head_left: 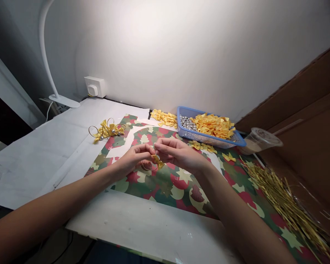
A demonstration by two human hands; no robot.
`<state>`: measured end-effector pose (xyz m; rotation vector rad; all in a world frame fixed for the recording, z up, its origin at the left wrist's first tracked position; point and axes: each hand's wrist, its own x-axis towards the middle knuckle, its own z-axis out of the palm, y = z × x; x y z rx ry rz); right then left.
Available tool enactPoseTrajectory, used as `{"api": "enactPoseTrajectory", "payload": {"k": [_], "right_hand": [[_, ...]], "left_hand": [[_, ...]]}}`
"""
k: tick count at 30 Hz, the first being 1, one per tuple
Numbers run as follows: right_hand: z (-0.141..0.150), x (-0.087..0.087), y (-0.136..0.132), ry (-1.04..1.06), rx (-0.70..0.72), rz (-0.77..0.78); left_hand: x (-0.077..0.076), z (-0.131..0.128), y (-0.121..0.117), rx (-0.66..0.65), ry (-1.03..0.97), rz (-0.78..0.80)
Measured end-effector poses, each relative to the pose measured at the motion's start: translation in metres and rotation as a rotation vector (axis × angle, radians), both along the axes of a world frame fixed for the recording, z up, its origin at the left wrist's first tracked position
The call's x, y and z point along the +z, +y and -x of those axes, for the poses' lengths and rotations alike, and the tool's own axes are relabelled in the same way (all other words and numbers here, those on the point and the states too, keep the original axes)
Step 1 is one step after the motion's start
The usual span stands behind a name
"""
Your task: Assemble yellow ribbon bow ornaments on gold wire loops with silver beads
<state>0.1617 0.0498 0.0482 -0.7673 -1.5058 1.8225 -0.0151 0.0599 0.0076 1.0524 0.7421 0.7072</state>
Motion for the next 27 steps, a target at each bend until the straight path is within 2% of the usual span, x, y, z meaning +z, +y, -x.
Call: {"api": "enactPoseTrajectory", "payload": {"k": [27], "right_hand": [[0.0011,0.0028,-0.0027,-0.042,-0.027,-0.009]], "left_hand": [[-0.0014,0.0002,-0.0011,-0.012,0.024,-0.041]]}}
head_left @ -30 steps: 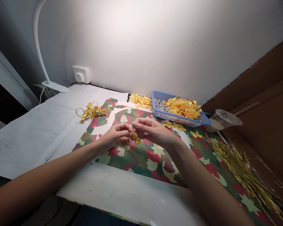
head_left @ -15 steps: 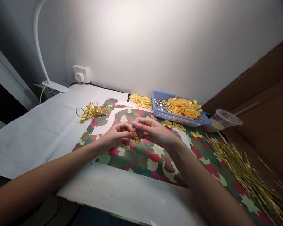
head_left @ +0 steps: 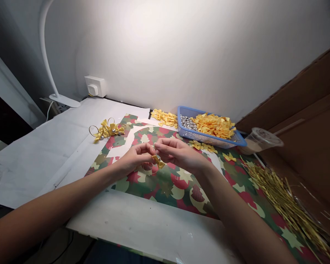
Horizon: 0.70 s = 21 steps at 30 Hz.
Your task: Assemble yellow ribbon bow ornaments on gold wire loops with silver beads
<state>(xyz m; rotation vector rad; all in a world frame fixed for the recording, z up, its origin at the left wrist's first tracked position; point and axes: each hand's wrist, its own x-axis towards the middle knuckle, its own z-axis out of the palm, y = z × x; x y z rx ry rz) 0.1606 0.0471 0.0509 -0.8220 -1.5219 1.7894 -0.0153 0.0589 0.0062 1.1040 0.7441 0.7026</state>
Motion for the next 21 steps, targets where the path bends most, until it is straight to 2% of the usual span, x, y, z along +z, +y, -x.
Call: {"api": "enactPoseTrajectory", "payload": {"k": [21], "right_hand": [[0.0041,-0.0042,0.0011,0.084,-0.002,0.023]], "left_hand": [[0.0017,-0.0005,0.0004,-0.016,-0.052,0.045]]}}
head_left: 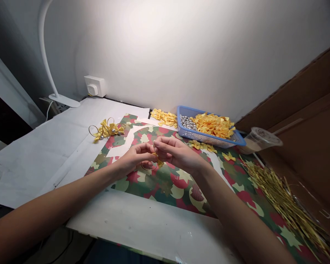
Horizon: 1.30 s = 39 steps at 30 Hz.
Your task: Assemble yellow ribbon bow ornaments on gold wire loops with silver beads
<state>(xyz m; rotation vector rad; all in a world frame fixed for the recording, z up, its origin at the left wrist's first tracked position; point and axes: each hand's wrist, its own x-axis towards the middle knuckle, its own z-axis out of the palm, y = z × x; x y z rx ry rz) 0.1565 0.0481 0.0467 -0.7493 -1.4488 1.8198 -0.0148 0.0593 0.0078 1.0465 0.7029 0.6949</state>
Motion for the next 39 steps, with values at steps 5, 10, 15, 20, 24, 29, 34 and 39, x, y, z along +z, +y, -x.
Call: {"api": "enactPoseTrajectory", "payload": {"k": [5,10,15,20,24,29,34,39], "right_hand": [[-0.0020,0.0030,-0.0003,0.022,0.002,-0.001],[-0.0035,0.0064,0.0001,0.037,0.002,-0.041],[-0.0026,0.0082,-0.0007,0.052,0.008,-0.044],[-0.0027,0.0079,-0.0008,0.076,0.014,-0.042],[-0.0051,0.0091,-0.0005,0.077,-0.017,-0.033],[-0.0069,0.0084,0.0001,0.064,-0.080,-0.004],[-0.0074,0.0060,0.0009,0.059,-0.091,0.010],[-0.0080,0.0083,0.0006,0.096,-0.106,0.037]], "left_hand": [[0.0019,0.0003,-0.0019,-0.004,0.027,-0.027],[0.0026,-0.0001,-0.0017,-0.009,0.030,-0.036],[-0.0006,0.0006,-0.0012,-0.022,0.020,-0.046],[-0.0032,0.0013,-0.0009,-0.029,0.014,-0.044],[-0.0002,0.0011,-0.0020,-0.015,0.014,-0.033],[0.0014,0.0002,-0.0044,-0.006,-0.005,-0.013],[0.0005,-0.0007,-0.0045,-0.010,0.002,0.006],[0.0023,-0.0011,-0.0044,-0.008,0.023,0.013]]}}
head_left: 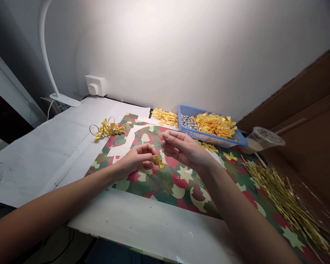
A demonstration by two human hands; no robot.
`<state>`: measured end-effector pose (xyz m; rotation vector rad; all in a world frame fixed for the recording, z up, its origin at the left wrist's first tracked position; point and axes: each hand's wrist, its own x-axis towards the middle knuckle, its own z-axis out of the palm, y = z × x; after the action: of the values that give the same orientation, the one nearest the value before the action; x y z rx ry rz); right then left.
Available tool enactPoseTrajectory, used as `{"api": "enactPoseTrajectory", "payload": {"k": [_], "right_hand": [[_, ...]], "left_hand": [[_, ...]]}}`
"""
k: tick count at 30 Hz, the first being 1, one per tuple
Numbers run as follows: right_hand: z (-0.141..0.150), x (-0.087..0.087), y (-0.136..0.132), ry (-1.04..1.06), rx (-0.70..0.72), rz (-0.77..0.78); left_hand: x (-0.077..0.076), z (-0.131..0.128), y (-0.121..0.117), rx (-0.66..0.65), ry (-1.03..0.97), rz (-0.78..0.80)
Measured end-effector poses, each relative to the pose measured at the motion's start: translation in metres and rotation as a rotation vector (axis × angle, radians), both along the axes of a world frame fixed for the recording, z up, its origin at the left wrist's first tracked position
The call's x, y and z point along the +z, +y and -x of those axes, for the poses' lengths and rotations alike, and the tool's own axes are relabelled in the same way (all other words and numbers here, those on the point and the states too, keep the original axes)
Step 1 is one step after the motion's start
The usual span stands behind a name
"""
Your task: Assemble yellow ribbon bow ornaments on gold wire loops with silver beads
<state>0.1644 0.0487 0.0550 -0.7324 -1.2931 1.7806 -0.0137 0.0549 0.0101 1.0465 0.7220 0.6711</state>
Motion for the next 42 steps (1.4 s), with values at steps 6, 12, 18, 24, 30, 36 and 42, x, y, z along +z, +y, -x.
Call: {"api": "enactPoseTrajectory", "payload": {"k": [6,12,18,24,30,36,42], "right_hand": [[0.000,0.002,-0.001,-0.011,0.003,-0.003],[-0.001,0.001,0.000,-0.017,-0.015,-0.002],[-0.001,0.002,0.000,-0.012,-0.041,0.014],[-0.004,0.004,-0.001,-0.064,-0.118,-0.029],[-0.022,-0.006,-0.028,-0.435,-0.308,-0.208],[-0.050,-0.030,-0.059,-0.354,-0.289,-0.167],[-0.072,-0.047,-0.065,-0.142,-0.340,-0.110]], "left_hand": [[-0.001,-0.001,0.000,0.004,0.012,0.001],[-0.003,0.000,0.001,0.017,0.023,0.001],[-0.003,0.000,0.001,0.039,0.039,0.011],[0.000,-0.001,-0.001,0.142,0.040,-0.025],[0.005,-0.004,-0.008,0.370,0.152,-0.224],[0.002,-0.006,-0.011,0.401,0.174,-0.360],[0.002,-0.007,-0.011,0.378,0.191,-0.338]]}}
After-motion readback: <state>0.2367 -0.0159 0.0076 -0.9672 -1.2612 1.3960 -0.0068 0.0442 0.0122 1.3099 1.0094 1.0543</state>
